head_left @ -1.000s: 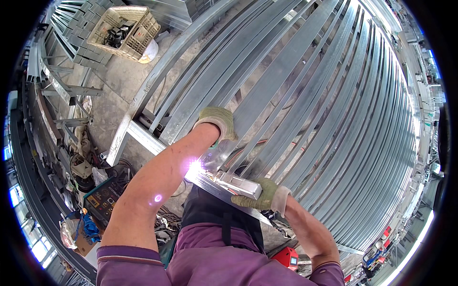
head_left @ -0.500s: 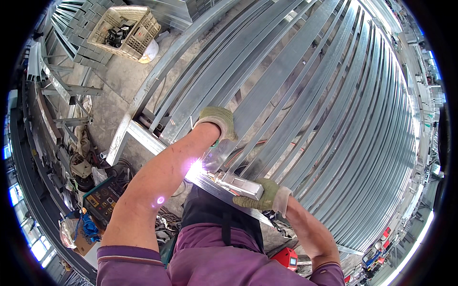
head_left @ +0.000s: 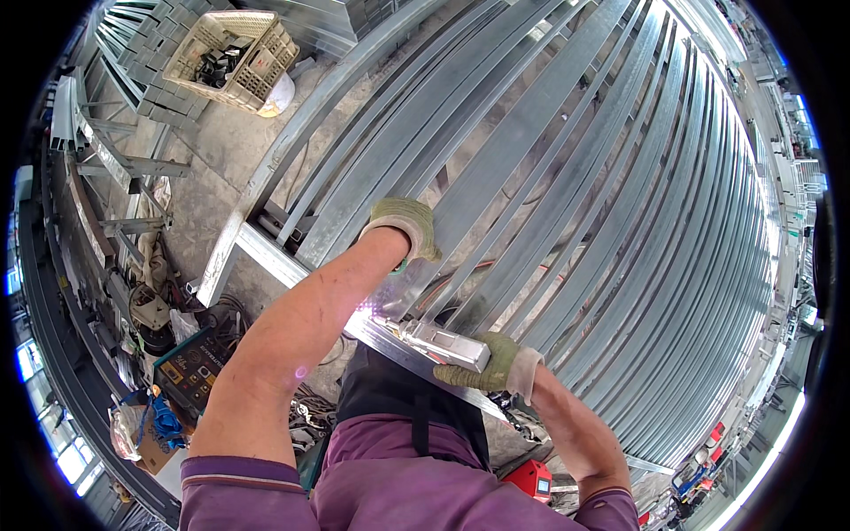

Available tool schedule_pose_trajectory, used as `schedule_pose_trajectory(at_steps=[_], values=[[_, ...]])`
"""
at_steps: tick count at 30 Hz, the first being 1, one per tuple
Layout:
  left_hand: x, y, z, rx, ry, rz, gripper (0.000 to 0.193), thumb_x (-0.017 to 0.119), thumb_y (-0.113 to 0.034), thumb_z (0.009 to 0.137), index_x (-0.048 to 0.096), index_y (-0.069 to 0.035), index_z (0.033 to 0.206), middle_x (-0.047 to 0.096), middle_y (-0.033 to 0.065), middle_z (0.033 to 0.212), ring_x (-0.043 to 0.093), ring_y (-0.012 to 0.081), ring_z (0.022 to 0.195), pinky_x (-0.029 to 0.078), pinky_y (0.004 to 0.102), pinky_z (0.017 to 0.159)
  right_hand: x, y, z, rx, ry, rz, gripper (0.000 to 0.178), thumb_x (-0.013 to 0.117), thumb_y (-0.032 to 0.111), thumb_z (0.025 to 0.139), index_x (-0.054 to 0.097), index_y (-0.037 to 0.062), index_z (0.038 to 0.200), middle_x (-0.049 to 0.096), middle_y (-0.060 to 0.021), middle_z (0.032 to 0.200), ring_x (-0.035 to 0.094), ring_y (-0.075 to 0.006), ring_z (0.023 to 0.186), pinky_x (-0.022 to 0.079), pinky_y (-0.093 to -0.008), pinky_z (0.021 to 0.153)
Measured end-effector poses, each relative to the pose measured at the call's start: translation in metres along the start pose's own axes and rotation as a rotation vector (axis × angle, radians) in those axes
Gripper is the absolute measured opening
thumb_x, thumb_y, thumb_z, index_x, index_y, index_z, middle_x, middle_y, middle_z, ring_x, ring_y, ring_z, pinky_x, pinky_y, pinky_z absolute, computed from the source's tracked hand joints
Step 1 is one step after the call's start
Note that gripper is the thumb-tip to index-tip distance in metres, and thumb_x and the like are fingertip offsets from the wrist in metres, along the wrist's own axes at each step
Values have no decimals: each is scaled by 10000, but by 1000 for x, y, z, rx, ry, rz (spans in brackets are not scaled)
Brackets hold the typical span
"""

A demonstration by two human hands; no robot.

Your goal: The person welds a metal frame using a handheld welding tool, moving along the joints to create continuous welds. The person wears gloves and a purple shirt while working in a workshop with stacked metal materials.

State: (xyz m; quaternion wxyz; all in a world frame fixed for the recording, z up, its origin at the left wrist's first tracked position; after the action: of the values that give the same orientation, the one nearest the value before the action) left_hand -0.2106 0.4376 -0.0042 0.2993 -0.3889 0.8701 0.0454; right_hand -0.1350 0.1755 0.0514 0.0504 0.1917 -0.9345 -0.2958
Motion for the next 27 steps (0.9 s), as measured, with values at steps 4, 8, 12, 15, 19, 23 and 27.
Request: schedule_pose_trajectory(at_steps=[4,8,12,15,19,23,27], values=[[-1,0,-1,4,-10,9,656,838,-625,839,836,-95,1225,822,170,1191,792,351,1106,616,467,976,-1,4,-3,-32,-9,24,725,896,593,856,766,64,1335,822,-139,1137,774,-233,1064,597,-384,934],[-2,-2,-2,3,2,4,662,841,-627,833,836,-93,1223,824,166,1185,794,346,1102,617,466,973,2,-2,-2,-43,-24,27,717,885,605,860,772,71,1325,823,-143,1131,779,-251,1052,598,-393,924],[0,-1,1,-12,12,-3,664,845,-629,823,837,-98,1223,826,162,1175,795,345,1095,620,467,963,-1,4,-3,-18,7,-38,716,858,638,868,777,91,1323,824,-146,1135,782,-283,1049,597,-401,924],[2,0,4,3,-4,0,662,846,-625,818,839,-101,1223,827,160,1170,795,345,1091,622,470,954,3,-5,1,-28,1,-28,719,848,653,869,777,102,1326,824,-145,1139,781,-294,1057,595,-402,929],[-3,-3,0,18,-6,26,661,848,-617,810,841,-100,1223,827,160,1174,794,345,1089,619,472,948,3,-4,0,-38,-3,-34,724,850,653,866,774,106,1335,825,-138,1137,781,-287,1058,595,-398,932],[1,-2,4,21,-15,4,664,853,-613,800,840,-102,1224,831,156,1152,795,342,1079,619,473,939,5,-7,1,-43,-13,-51,728,847,652,866,770,111,1346,827,-126,1130,783,-281,1048,598,-396,926],[1,-1,5,6,26,-14,659,862,-605,795,841,-103,1222,835,151,1126,801,336,1052,622,472,928,4,-4,-2,-25,-14,-50,718,845,647,870,772,108,1337,827,-131,1117,785,-280,1033,600,-401,912]])
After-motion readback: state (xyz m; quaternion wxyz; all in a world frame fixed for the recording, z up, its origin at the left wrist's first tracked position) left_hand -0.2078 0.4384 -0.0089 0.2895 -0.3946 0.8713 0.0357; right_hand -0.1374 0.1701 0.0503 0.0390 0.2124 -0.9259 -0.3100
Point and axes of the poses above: each hand's wrist, its own z-axis towards the middle knuckle, its own x-axis out of the palm, y = z × x, the point moved 2 cm from there along z, towards the middle knuckle
